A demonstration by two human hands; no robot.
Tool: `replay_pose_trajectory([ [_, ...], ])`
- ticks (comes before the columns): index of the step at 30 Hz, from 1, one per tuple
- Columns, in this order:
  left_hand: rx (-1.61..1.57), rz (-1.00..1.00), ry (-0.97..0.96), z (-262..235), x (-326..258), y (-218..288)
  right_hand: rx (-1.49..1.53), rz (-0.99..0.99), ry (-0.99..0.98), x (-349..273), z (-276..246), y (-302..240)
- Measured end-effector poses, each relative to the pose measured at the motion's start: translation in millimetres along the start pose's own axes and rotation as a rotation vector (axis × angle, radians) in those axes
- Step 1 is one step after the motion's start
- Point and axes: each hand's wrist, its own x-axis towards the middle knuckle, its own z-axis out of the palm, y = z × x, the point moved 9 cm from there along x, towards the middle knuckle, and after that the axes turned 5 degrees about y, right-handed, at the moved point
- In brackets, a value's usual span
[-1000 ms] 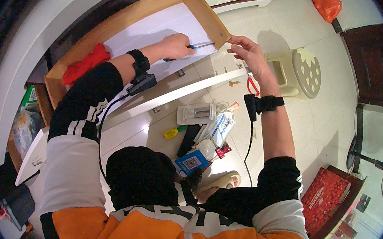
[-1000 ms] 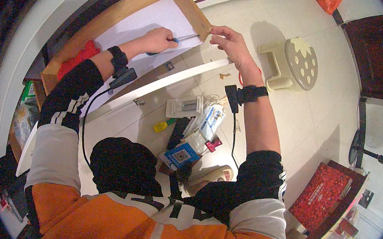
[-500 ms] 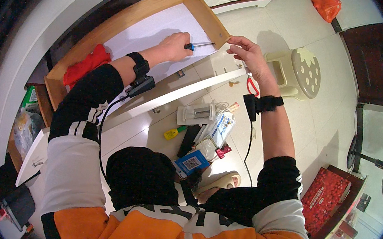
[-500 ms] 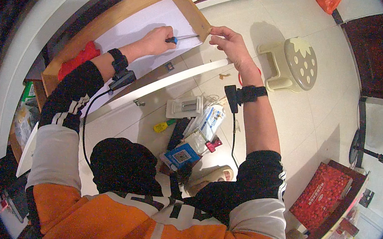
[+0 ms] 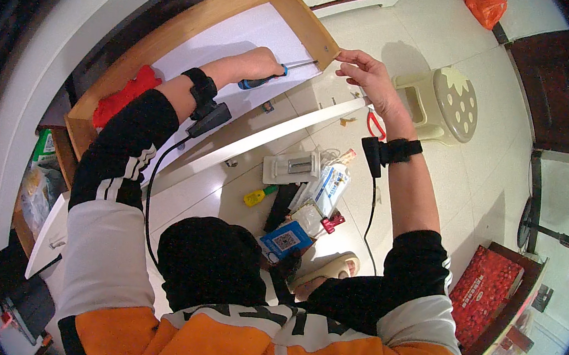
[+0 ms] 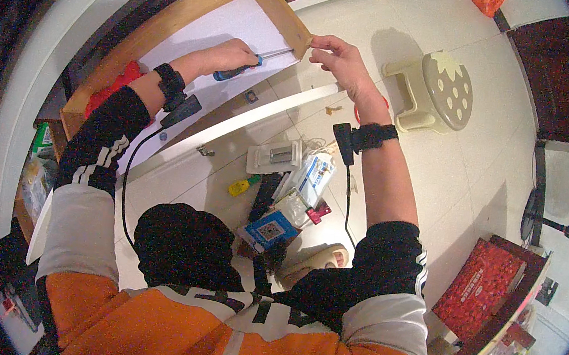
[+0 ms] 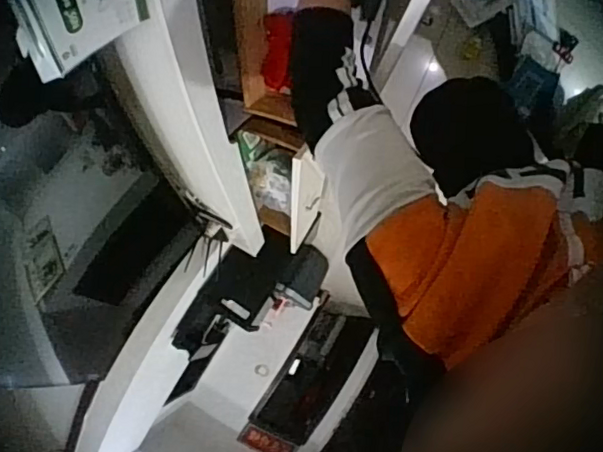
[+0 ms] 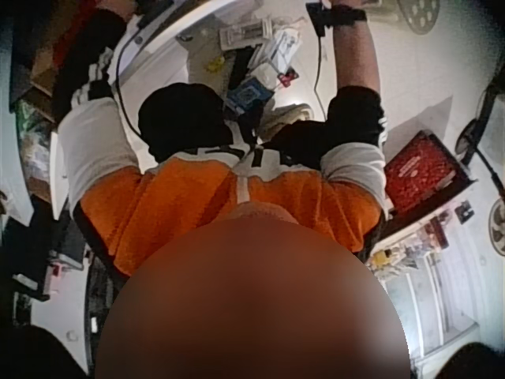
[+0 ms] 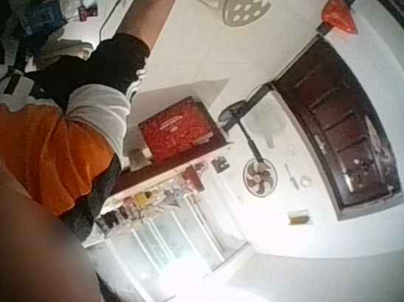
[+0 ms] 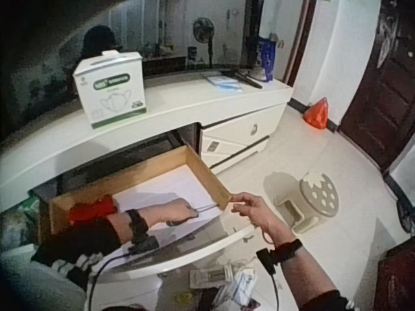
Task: The person uses a screwdriver to tighten screws on a wooden drawer frame, then places a white panel into the frame and secures it with screws. The person also handles a red cloth and a small box during the process.
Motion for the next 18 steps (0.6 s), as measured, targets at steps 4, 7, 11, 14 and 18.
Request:
replay_pose_trajectory([
  [4,0.121,0.108,0.095,-9.3,-7.9,12.1,0.0,-0.012,-0.003,0.2,-0.1,-0.3],
  [7,0.191,0.11,0.127,-9.8,-8.7,14.4,-0.011,0.002,0.0,1.0,-0.1,1.4],
  [11,0.3,0.203,0.235,-15.2,-14.6,23.7,-0.028,0.015,-0.017,0.7,0.7,2.0],
  [14,0.364,0.28,0.293,-17.9,-21.4,33.6,-0.062,0.032,-0.033,-0.3,1.0,3.4],
  [18,0.378,0.324,0.342,-20.3,-26.9,42.7,-0.054,0.022,-0.041,1.4,1.2,4.2],
])
